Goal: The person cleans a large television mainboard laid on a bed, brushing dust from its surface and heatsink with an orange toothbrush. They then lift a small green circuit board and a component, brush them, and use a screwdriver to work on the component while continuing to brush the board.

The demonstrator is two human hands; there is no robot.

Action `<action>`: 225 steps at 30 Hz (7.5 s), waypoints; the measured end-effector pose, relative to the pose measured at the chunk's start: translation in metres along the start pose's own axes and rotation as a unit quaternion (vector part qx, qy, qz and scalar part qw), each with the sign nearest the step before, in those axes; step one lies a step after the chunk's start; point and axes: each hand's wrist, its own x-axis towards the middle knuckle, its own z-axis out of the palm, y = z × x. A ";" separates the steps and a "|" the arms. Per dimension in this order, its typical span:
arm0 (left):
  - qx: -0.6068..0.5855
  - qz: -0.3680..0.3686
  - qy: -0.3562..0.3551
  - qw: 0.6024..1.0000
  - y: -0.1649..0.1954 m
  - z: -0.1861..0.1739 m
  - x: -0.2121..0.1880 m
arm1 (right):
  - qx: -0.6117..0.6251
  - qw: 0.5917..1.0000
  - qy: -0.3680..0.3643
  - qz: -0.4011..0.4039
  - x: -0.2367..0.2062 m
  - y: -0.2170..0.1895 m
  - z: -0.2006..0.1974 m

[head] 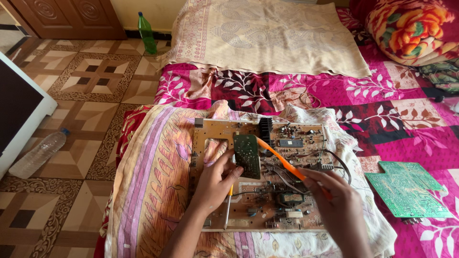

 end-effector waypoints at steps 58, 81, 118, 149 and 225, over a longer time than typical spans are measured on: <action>-0.236 -0.031 0.056 0.970 0.006 -0.005 -0.001 | -0.040 0.997 -0.046 -0.051 -0.006 -0.021 0.002; -0.255 -0.046 0.019 0.966 -0.001 -0.007 -0.005 | -0.041 0.995 -0.035 -0.078 -0.001 -0.023 0.005; -0.234 -0.078 0.010 0.969 -0.012 -0.008 -0.004 | -0.053 0.997 -0.005 -0.059 -0.007 -0.036 0.019; -0.236 -0.127 0.034 0.963 -0.015 -0.017 -0.005 | -0.036 0.996 -0.011 -0.083 -0.008 -0.037 0.025; -0.312 -0.080 -0.034 0.946 -0.011 -0.016 -0.008 | -0.131 0.966 0.098 -0.202 0.010 0.007 0.015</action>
